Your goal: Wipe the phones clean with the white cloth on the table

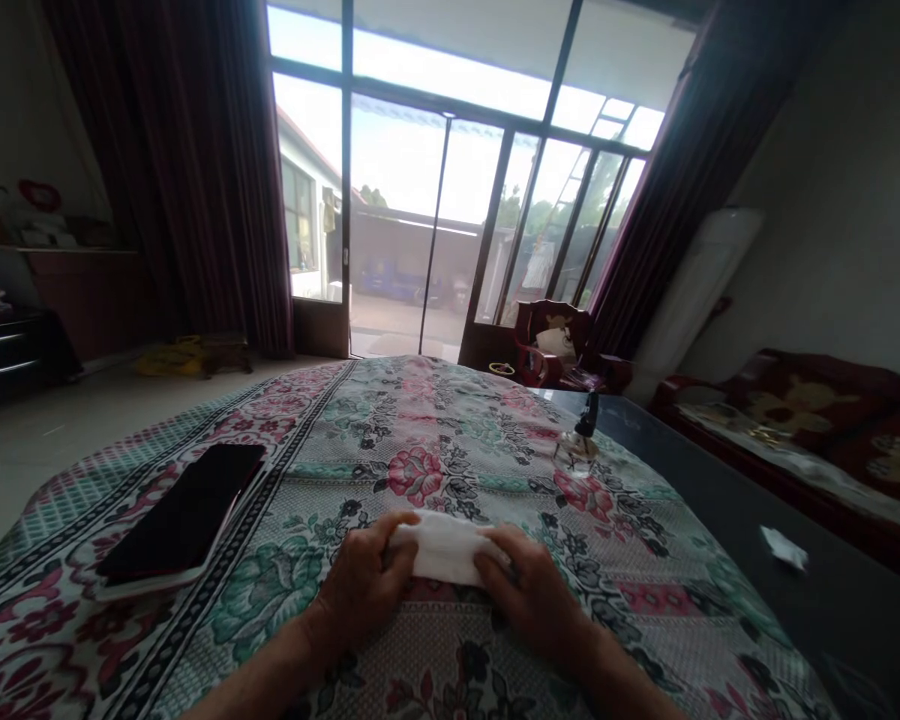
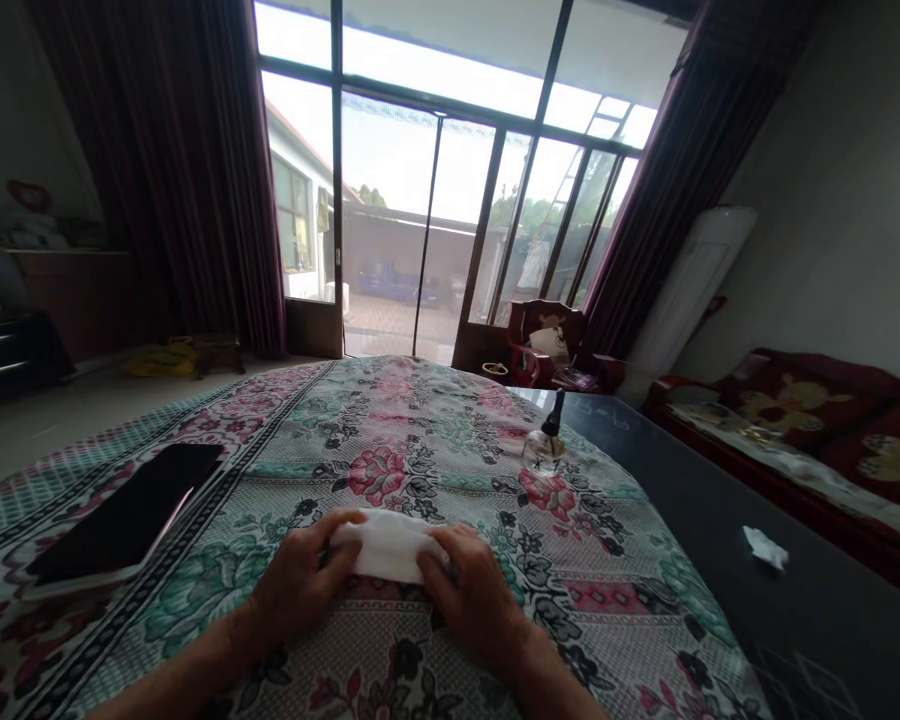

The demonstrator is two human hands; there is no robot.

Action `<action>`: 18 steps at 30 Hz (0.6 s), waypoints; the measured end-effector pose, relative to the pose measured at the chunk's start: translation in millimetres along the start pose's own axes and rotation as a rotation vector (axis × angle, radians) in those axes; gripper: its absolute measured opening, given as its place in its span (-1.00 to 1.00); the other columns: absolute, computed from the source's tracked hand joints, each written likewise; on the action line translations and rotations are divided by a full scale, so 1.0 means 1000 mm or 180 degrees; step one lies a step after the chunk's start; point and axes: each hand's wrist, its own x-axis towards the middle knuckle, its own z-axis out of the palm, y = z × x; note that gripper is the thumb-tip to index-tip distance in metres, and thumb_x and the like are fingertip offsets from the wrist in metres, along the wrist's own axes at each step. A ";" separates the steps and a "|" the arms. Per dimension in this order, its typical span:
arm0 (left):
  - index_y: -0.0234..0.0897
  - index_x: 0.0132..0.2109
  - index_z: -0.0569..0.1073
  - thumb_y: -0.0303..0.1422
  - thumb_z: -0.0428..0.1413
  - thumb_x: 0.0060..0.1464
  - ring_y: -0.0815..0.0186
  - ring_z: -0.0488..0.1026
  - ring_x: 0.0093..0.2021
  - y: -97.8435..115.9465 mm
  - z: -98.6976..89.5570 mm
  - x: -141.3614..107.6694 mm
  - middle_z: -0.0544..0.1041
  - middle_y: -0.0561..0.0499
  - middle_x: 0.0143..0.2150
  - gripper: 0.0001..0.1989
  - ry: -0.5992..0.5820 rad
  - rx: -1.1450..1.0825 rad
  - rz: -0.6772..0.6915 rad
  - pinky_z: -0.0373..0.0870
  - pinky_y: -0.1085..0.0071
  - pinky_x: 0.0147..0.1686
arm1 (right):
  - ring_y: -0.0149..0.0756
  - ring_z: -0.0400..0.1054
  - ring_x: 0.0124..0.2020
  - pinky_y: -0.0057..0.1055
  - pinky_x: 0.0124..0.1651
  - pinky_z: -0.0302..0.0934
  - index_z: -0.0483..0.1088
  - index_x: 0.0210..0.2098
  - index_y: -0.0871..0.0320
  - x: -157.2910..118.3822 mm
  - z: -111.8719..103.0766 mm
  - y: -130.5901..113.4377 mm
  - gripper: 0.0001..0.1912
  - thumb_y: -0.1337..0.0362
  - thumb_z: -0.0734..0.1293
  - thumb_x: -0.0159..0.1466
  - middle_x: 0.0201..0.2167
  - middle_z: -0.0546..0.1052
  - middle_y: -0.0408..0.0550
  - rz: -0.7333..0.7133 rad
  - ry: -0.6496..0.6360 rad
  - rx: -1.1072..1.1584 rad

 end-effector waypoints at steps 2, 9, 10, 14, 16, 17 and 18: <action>-0.28 0.06 0.37 -0.31 -0.05 0.13 0.30 0.40 -0.50 0.000 0.001 0.002 0.47 0.08 -0.50 -0.63 0.0127 0.0078 -0.0130 0.25 0.44 -0.43 | -0.22 0.40 -0.28 -0.33 -0.18 0.26 0.40 -0.16 0.18 0.003 0.005 0.002 -0.75 0.19 0.21 0.27 -0.29 0.53 0.02 0.0357 0.0139 0.0050; -0.33 0.16 0.33 -0.30 -0.06 0.12 0.21 0.48 -0.40 -0.002 0.005 0.009 0.52 -0.02 -0.41 -0.53 0.0387 0.0584 -0.0184 0.35 0.38 -0.32 | -0.14 0.40 -0.26 -0.25 -0.16 0.25 0.42 -0.19 0.17 0.012 0.015 0.003 -0.76 0.21 0.25 0.21 -0.31 0.52 0.02 0.0599 0.0552 -0.0221; -0.34 0.15 0.34 -0.31 -0.05 0.11 0.19 0.48 -0.37 -0.003 0.007 0.009 0.53 -0.04 -0.38 -0.53 0.0434 0.0664 -0.0170 0.36 0.36 -0.29 | -0.10 0.38 -0.20 -0.21 -0.11 0.24 0.41 -0.18 0.17 0.012 0.016 0.004 -0.76 0.22 0.27 0.19 -0.25 0.50 0.05 0.0540 0.0645 -0.0360; -0.29 0.14 0.35 -0.33 -0.06 0.13 0.14 0.49 -0.19 -0.011 0.011 0.010 0.55 -0.12 -0.19 -0.57 0.0423 0.0845 -0.0005 0.36 0.28 -0.12 | 0.04 0.29 -0.02 -0.03 0.04 0.13 0.40 -0.13 0.15 0.010 0.019 0.012 -0.71 0.22 0.32 0.15 -0.05 0.42 0.14 0.0451 0.0809 -0.0758; -0.28 0.15 0.33 -0.36 -0.05 0.14 0.14 0.48 -0.13 -0.012 0.008 0.013 0.55 -0.14 -0.12 -0.57 0.0265 0.0896 0.0066 0.34 0.27 -0.07 | 0.04 0.28 0.00 -0.02 0.06 0.11 0.41 -0.17 0.13 0.010 0.019 0.014 -0.76 0.21 0.32 0.17 -0.04 0.42 0.14 0.0420 0.0691 -0.0724; -0.28 0.15 0.34 -0.37 -0.03 0.13 0.13 0.48 -0.12 -0.010 0.005 0.016 0.55 -0.15 -0.10 -0.57 0.0172 0.0947 0.0094 0.34 0.27 -0.06 | 0.03 0.28 0.00 -0.03 0.06 0.11 0.41 -0.20 0.13 0.010 0.019 0.015 -0.79 0.22 0.31 0.18 -0.05 0.43 0.12 0.0389 0.0623 -0.0656; -0.29 0.15 0.34 -0.37 -0.01 0.11 0.12 0.47 -0.11 -0.007 0.001 0.020 0.55 -0.16 -0.10 -0.56 0.0083 0.1009 0.0132 0.33 0.26 -0.06 | 0.01 0.28 0.00 -0.06 0.06 0.11 0.40 -0.22 0.13 0.010 0.018 0.014 -0.83 0.24 0.30 0.19 -0.06 0.43 0.11 0.0363 0.0588 -0.0565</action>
